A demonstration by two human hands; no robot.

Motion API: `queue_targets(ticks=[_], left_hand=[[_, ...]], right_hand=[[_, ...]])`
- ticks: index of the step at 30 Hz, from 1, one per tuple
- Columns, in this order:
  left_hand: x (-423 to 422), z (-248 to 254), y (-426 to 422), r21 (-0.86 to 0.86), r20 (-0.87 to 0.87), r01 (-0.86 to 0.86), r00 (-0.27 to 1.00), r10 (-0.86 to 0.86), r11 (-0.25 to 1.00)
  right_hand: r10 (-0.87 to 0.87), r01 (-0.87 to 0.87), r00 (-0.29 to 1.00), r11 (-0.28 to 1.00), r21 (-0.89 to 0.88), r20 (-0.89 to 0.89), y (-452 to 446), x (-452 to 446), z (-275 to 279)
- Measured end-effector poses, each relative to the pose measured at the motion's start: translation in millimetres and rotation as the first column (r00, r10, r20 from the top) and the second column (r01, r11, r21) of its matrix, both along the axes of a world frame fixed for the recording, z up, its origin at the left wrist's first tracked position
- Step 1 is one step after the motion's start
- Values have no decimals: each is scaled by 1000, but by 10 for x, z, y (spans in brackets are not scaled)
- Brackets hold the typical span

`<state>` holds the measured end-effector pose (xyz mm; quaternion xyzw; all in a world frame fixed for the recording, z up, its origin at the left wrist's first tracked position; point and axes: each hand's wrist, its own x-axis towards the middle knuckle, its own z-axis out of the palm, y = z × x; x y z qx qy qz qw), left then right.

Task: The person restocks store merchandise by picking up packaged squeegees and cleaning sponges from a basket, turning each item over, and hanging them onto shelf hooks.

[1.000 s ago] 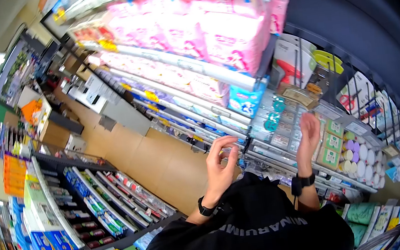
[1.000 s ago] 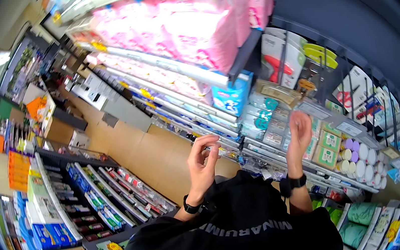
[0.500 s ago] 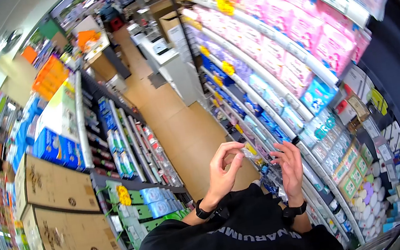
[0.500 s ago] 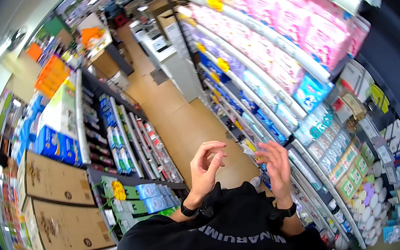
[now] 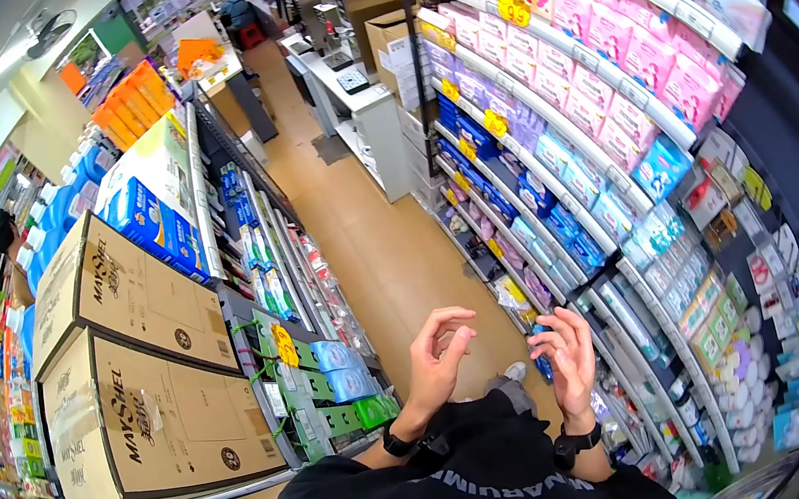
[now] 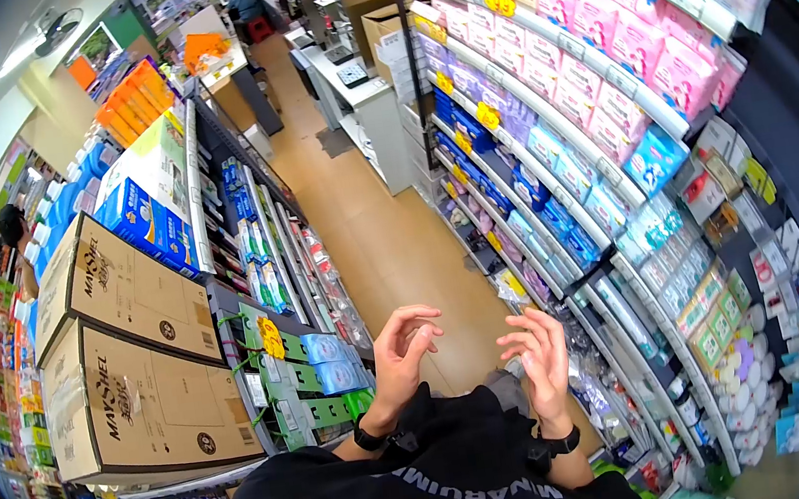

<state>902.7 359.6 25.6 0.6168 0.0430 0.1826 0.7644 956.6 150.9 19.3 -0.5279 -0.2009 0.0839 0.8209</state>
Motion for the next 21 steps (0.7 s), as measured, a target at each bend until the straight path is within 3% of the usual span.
queue_targets(ticks=[11,16,21], left_hand=[[-265,-85,-305,-23,34,269,963,-268,963],[-482,-50,-474,-47,43,391,920,-389,919],[-895,-57,-585,-103,39,497,868,-495,862]], right_hand=[[-292,294,955,955,-33,47,-334,-967,45],[-480,482,875,876,-14,57,-509,-1465,65],[-546,547,837,836,-43,33,-572,-2103,56]])
